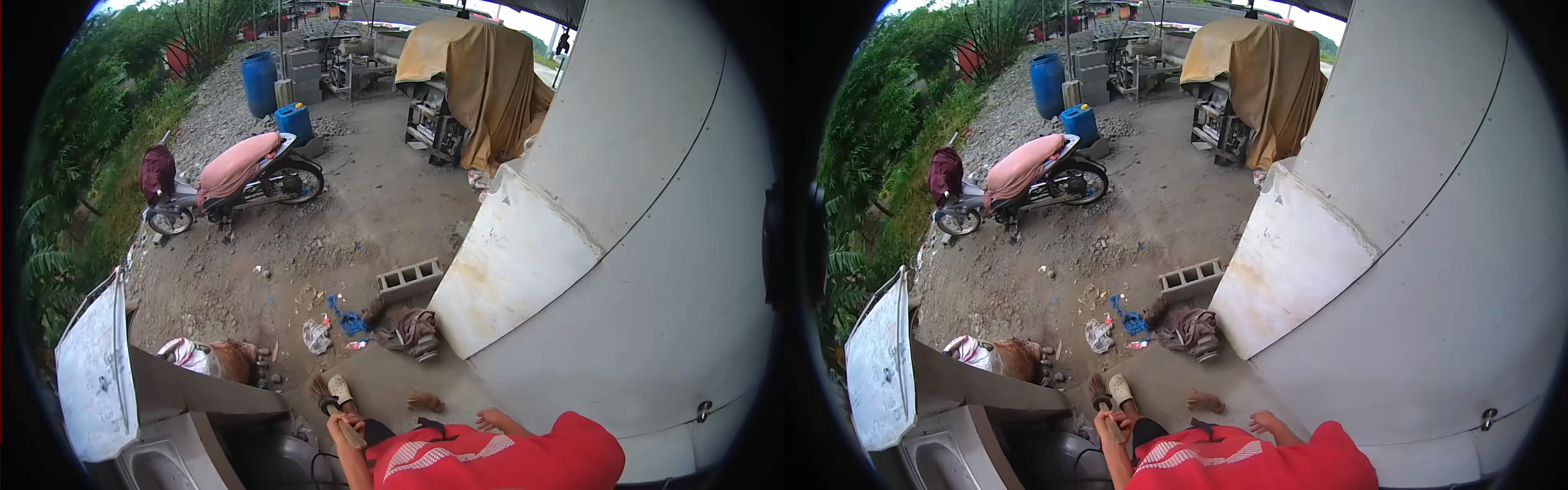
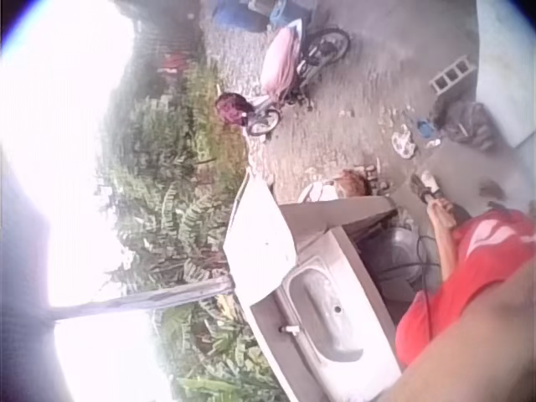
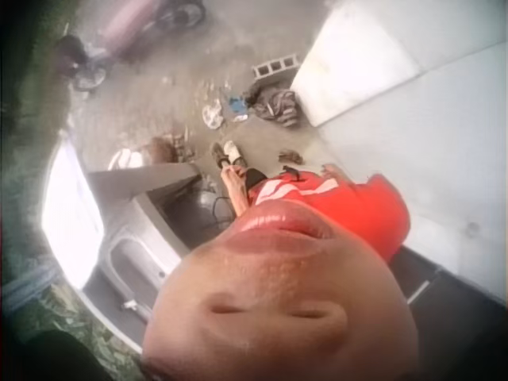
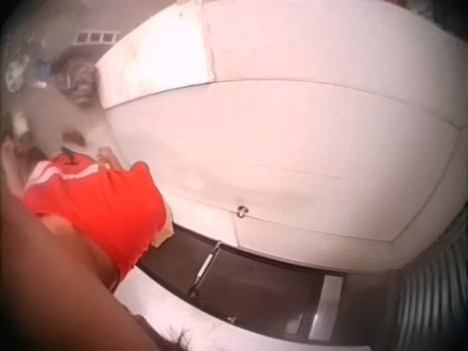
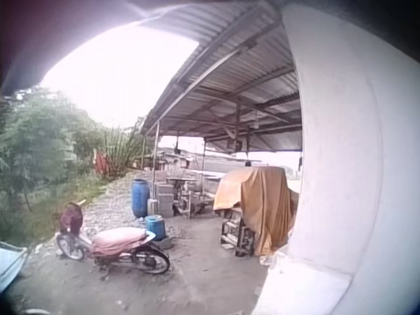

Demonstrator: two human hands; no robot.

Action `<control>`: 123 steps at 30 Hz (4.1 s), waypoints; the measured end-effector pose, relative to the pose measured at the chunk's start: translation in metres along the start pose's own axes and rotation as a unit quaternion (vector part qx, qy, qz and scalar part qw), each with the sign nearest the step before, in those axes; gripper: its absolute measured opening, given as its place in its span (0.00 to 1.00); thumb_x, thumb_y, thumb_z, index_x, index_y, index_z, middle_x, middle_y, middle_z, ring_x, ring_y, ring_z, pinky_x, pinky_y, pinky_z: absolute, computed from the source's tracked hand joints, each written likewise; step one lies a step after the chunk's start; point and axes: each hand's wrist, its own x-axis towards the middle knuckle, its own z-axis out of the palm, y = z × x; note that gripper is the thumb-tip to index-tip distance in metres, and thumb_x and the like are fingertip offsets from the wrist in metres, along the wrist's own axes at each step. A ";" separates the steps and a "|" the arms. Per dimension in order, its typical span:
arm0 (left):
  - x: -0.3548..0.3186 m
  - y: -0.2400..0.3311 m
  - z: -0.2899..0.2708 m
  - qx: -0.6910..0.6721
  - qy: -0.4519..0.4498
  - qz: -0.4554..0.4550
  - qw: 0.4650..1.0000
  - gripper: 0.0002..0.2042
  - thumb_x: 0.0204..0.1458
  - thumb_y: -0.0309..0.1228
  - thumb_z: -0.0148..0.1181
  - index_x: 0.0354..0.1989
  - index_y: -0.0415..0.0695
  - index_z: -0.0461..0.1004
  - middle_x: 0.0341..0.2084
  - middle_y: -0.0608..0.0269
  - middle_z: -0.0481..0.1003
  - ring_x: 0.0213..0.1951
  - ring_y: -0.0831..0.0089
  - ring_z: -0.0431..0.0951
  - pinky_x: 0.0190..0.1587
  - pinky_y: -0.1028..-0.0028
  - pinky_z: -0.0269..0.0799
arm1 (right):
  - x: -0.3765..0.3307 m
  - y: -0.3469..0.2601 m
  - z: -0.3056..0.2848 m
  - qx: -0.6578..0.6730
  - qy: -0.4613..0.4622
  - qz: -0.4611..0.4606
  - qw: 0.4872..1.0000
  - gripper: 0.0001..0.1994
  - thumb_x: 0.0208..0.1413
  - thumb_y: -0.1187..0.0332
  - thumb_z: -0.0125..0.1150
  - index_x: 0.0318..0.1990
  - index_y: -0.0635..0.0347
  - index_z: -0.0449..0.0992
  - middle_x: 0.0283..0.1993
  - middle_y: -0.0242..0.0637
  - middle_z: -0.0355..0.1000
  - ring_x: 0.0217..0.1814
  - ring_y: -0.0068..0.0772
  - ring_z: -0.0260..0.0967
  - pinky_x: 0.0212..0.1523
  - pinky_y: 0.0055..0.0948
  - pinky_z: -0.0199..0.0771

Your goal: The person sweeps the concrete floor using a broom, then moves a rectangular board by hand.

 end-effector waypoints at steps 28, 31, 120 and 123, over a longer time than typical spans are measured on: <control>0.146 0.138 0.189 0.380 0.096 -0.232 0.890 0.06 0.35 0.30 0.46 0.11 0.49 0.61 0.09 0.72 0.62 0.13 0.78 0.63 0.18 0.75 0.52 | 0.017 -0.125 0.194 0.237 0.247 -0.088 0.936 0.13 0.50 0.62 0.51 0.38 0.62 0.72 0.31 0.40 0.72 0.25 0.32 0.69 0.25 0.35 0.69; 0.150 0.124 0.185 0.428 0.115 -0.258 0.858 0.07 0.36 0.31 0.45 0.10 0.48 0.61 0.09 0.70 0.62 0.13 0.76 0.64 0.16 0.73 0.54 | 0.011 -0.123 0.199 0.141 0.156 -0.166 0.963 0.13 0.51 0.63 0.51 0.41 0.62 0.70 0.33 0.41 0.72 0.25 0.34 0.70 0.23 0.35 0.70; -0.249 -0.073 -0.698 0.639 0.079 -0.608 -0.464 0.21 0.54 0.52 0.45 0.39 0.45 0.63 0.18 0.71 0.61 0.15 0.83 0.59 0.12 0.80 0.56 | 0.054 0.605 0.735 0.818 0.391 0.413 0.083 0.39 0.47 0.75 0.53 0.66 0.50 0.41 0.16 0.34 0.62 0.11 0.26 0.60 0.11 0.29 0.62; -0.229 -0.060 -0.704 0.669 0.108 -0.615 -0.402 0.22 0.54 0.52 0.44 0.40 0.43 0.64 0.17 0.71 0.61 0.13 0.83 0.58 0.13 0.81 0.55 | 0.072 0.615 0.722 0.877 0.336 0.336 0.066 0.39 0.47 0.77 0.51 0.66 0.46 0.39 0.16 0.34 0.62 0.12 0.27 0.59 0.13 0.29 0.62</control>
